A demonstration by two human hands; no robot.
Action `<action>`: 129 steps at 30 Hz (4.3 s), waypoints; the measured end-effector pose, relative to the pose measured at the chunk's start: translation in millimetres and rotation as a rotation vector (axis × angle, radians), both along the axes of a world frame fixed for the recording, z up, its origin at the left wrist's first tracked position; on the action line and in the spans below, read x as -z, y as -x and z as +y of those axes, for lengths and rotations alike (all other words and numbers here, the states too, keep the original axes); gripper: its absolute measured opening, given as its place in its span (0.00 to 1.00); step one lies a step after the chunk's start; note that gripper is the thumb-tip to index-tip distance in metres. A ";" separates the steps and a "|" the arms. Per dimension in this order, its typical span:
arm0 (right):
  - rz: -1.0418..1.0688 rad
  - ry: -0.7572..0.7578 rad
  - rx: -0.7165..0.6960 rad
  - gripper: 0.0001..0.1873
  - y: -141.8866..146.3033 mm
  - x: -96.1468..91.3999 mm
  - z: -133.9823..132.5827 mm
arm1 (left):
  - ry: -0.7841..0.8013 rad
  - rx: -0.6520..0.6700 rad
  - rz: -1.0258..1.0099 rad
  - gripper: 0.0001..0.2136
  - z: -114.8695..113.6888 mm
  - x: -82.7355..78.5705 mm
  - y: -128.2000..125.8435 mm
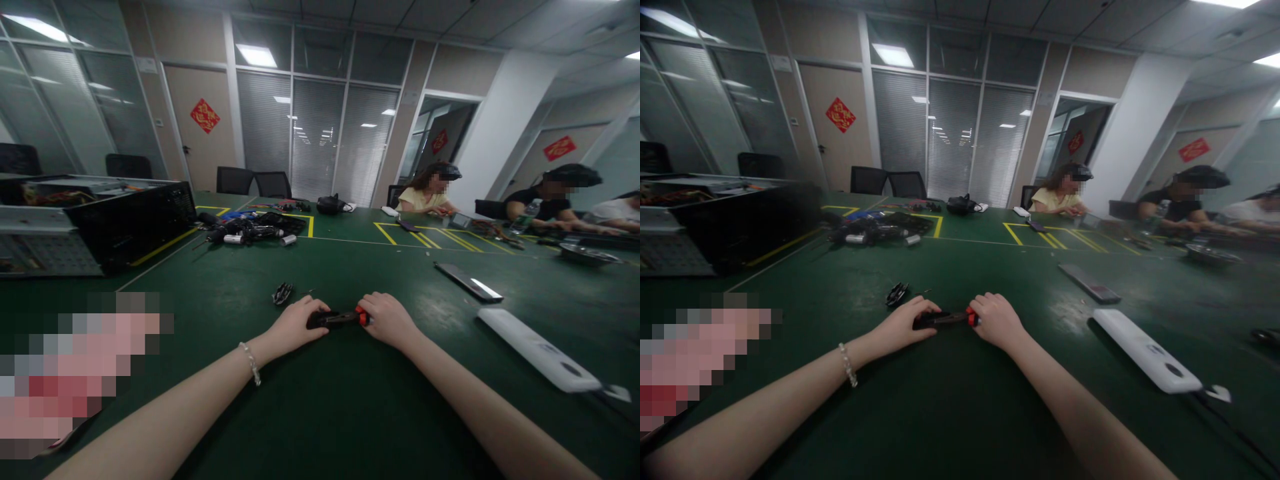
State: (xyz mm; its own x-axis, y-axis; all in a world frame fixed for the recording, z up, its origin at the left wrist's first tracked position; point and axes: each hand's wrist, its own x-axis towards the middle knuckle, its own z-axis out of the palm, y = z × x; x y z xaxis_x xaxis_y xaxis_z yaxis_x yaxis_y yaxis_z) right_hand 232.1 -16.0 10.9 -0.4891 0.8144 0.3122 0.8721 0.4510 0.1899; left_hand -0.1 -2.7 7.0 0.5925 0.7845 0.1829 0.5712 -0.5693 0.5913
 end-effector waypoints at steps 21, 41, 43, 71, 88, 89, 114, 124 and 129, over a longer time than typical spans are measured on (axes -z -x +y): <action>0.010 0.012 -0.009 0.07 0.0 -0.1 -0.7 | -0.008 0.018 -0.004 0.14 -0.5 0.1 0.7; 0.000 0.008 -0.002 0.07 -0.1 -0.5 -0.8 | -0.001 0.008 0.004 0.15 0.3 0.5 0.2; 0.003 0.011 -0.003 0.07 -0.2 -0.3 -0.9 | -0.001 0.009 0.002 0.15 0.5 0.9 0.4; 0.021 0.018 -0.003 0.07 0.2 0.0 -0.9 | 0.006 0.026 -0.010 0.15 2.0 2.6 1.9; 0.022 0.017 -0.013 0.07 0.0 0.8 0.0 | -0.018 0.018 -0.007 0.15 1.3 2.0 0.4; 0.024 0.016 -0.013 0.07 -0.2 0.6 -0.1 | -0.016 0.019 -0.006 0.15 1.4 2.1 0.7; 0.006 0.020 -0.001 0.07 0.3 0.5 0.0 | -0.015 0.017 -0.004 0.14 -0.4 -0.5 0.0; 0.012 0.026 -0.002 0.07 0.5 0.6 0.0 | -0.004 0.016 -0.001 0.14 1.0 1.8 0.7; 0.004 0.022 0.006 0.07 -0.1 -0.8 -0.8 | 0.007 0.003 0.011 0.14 -0.3 -0.6 0.3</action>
